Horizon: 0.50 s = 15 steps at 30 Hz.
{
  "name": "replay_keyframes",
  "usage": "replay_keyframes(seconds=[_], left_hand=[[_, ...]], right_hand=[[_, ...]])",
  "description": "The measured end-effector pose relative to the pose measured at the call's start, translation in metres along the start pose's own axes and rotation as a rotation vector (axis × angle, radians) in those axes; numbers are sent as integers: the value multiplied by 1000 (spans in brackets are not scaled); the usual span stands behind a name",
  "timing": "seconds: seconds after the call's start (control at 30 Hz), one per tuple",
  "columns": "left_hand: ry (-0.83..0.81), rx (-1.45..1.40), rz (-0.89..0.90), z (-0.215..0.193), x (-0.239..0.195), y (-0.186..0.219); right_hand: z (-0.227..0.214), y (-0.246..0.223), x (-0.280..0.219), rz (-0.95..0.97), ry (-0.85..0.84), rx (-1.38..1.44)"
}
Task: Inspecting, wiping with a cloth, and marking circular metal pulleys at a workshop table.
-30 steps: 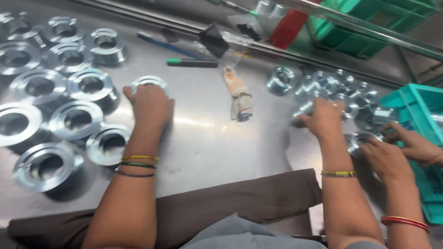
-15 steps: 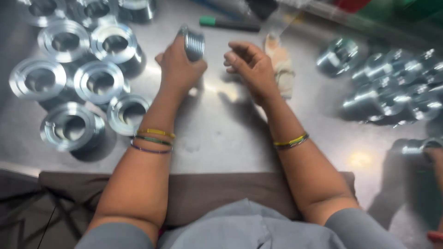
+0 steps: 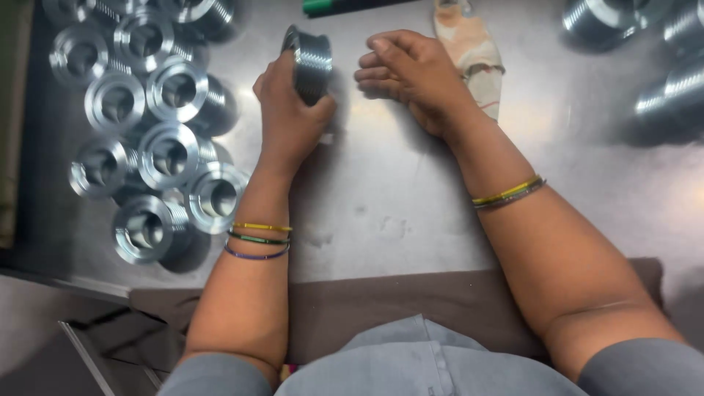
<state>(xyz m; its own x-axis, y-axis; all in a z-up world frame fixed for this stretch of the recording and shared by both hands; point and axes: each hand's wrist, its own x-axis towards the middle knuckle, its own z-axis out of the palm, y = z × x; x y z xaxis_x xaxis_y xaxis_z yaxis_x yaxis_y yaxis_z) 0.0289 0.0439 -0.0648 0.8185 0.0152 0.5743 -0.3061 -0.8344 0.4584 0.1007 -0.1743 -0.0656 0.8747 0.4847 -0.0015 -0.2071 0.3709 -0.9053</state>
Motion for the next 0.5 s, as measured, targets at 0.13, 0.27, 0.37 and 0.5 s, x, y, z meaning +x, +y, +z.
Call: replay_keyframes(seconds=[0.13,0.27,0.37,0.5], left_hand=[[-117,-288,-162,-7,1,23],[-81,-479,-546,-19,18,49],[-48,-580,-759,-27,14,45],[-46,-728,-811,-21,-2,51]], right_hand=[[-11,18,6,-14,7,-11],[-12,8,0,23,-48,-5],[3,-5,-10,122,-129,17],[14,-8,-16,298,-217,47]])
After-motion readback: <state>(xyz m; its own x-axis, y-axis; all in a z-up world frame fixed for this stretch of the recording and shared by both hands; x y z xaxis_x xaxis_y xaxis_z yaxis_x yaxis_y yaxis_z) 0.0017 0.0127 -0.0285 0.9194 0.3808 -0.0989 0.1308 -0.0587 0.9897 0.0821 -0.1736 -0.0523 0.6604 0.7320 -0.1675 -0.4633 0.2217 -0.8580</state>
